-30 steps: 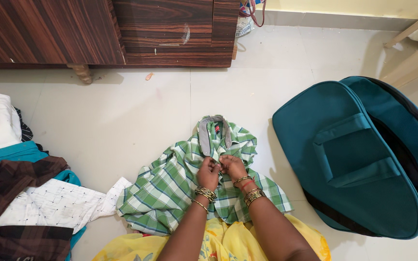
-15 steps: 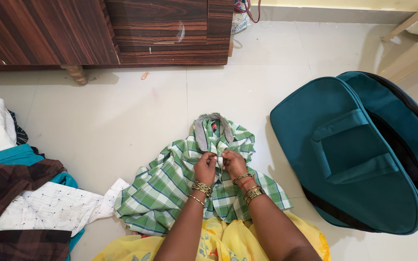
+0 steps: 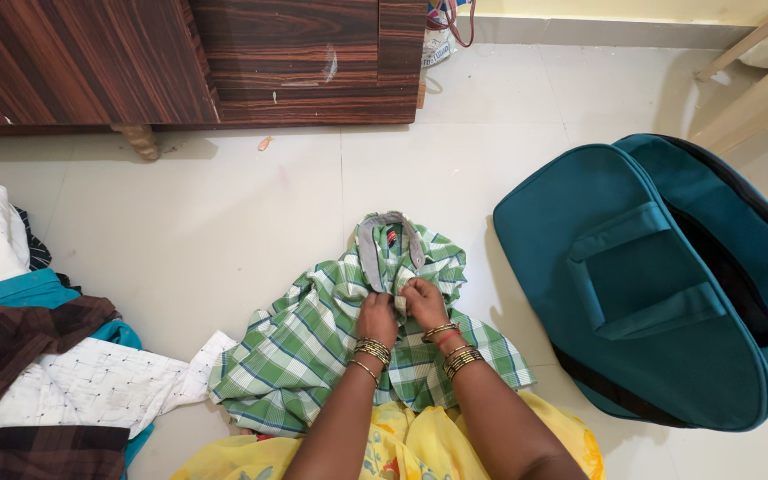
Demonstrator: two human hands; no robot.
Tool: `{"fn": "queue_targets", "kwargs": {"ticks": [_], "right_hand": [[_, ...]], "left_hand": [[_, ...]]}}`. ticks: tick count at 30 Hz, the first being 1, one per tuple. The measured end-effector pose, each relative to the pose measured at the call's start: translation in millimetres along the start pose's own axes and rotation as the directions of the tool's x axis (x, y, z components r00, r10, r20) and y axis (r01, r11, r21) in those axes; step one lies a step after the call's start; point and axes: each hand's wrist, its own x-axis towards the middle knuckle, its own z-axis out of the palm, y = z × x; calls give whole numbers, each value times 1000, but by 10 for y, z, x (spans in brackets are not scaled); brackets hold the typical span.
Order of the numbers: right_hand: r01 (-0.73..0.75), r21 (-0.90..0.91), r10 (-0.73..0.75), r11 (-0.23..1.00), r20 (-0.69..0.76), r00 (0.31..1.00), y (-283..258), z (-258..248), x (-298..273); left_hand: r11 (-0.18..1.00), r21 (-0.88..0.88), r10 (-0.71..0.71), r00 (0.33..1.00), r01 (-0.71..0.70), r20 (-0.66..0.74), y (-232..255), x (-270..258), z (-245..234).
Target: The person takes a shirt out of a bag, buttons the collar and front, and then folds the shirt on the floor.
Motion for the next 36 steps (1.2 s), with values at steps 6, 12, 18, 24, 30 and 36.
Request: {"fn": "queue_targets", "kwargs": {"ticks": [6,12,18,24,30,36], "right_hand": [[27,-307,-16,951,40,999,-47,-19,-20],[-77,-145,77,986,-2,997,-69,-67,24],[106,-192,-114,976,-30,993,-358,5,-47],[369,-337,-382,866,29,924,-993,451,-704],[600,-618,-584,508,264,767,-1226,933,-1442],[557,-610,-544,563,233,806,-1398,1114,-2045]], "left_hand": [[986,151,65,996,-72,53,-244,55,171],[980,-110,-150,980,164,131,-184,172,20],[984,-170,-56,997,47,-49,118,238,-417],[973,-230,12,998,-26,-61,267,160,-995],[934,-357,-25,999,14,-27,265,-365,-1534],[689,-674,-186,963,268,193,220,-832,-1813]]}}
